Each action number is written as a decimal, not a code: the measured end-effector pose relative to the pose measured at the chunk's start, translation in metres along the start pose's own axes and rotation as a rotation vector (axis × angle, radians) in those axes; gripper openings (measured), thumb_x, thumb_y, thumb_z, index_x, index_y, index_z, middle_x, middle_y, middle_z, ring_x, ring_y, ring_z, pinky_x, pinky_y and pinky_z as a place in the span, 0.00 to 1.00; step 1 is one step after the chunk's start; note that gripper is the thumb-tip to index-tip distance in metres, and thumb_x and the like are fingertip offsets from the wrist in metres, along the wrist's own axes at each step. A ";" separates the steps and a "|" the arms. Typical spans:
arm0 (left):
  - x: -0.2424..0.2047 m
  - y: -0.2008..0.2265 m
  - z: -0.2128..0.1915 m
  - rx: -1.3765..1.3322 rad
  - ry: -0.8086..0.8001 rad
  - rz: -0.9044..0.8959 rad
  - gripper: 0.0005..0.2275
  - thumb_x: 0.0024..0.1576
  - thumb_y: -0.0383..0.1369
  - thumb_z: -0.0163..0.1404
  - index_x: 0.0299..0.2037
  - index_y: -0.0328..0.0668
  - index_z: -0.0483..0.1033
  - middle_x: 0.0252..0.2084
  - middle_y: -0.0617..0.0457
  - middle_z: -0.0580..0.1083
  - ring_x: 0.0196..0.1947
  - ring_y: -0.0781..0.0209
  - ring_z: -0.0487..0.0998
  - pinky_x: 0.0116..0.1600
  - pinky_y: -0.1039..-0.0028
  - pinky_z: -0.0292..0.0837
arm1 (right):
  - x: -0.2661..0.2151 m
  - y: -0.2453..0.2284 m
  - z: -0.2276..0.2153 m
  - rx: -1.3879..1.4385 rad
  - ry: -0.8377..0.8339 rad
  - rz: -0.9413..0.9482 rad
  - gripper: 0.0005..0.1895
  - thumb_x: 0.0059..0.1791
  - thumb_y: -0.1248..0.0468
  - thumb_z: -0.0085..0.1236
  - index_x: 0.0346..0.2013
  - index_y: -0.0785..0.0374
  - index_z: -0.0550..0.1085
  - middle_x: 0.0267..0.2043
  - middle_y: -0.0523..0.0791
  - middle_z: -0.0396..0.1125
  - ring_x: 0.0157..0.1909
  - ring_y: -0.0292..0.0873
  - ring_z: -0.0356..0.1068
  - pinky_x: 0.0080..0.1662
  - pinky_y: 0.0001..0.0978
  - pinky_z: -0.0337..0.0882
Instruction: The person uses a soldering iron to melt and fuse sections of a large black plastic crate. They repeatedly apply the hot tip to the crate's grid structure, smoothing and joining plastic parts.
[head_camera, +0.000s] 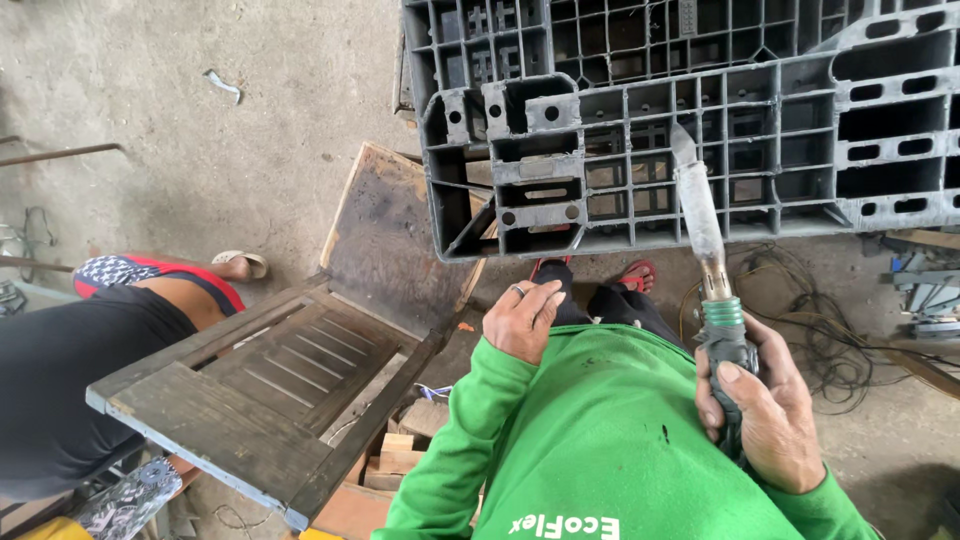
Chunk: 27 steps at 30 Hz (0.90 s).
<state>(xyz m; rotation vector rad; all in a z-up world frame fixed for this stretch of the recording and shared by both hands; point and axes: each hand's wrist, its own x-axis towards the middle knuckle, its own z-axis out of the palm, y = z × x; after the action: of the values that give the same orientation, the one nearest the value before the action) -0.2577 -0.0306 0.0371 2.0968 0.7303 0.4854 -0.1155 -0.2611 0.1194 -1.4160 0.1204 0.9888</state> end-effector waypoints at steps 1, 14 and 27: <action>0.001 0.003 -0.002 -0.002 0.000 -0.007 0.07 0.59 0.30 0.58 0.46 0.38 0.81 0.36 0.47 0.77 0.34 0.49 0.78 0.39 0.65 0.75 | -0.001 0.001 0.003 0.006 -0.005 0.003 0.37 0.50 0.65 0.49 0.75 0.66 0.54 0.43 0.51 0.66 0.25 0.36 0.62 0.24 0.29 0.64; 0.061 0.016 0.002 0.019 -0.216 0.421 0.11 0.58 0.28 0.59 0.50 0.37 0.79 0.51 0.46 0.75 0.51 0.45 0.75 0.55 0.59 0.73 | -0.009 0.026 0.036 0.132 0.198 -0.109 0.37 0.51 0.63 0.50 0.74 0.69 0.55 0.42 0.52 0.66 0.25 0.37 0.62 0.24 0.30 0.64; 0.093 0.019 0.066 0.214 -0.306 0.641 0.16 0.60 0.33 0.60 0.57 0.45 0.74 0.59 0.52 0.67 0.60 0.48 0.68 0.65 0.57 0.64 | -0.030 0.072 0.005 0.270 0.521 -0.257 0.34 0.53 0.64 0.52 0.70 0.76 0.54 0.42 0.59 0.64 0.28 0.42 0.63 0.28 0.34 0.64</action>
<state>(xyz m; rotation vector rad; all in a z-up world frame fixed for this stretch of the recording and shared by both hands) -0.1438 -0.0188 0.0224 2.5224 -0.0888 0.4183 -0.1822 -0.2829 0.0841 -1.3680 0.4283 0.3608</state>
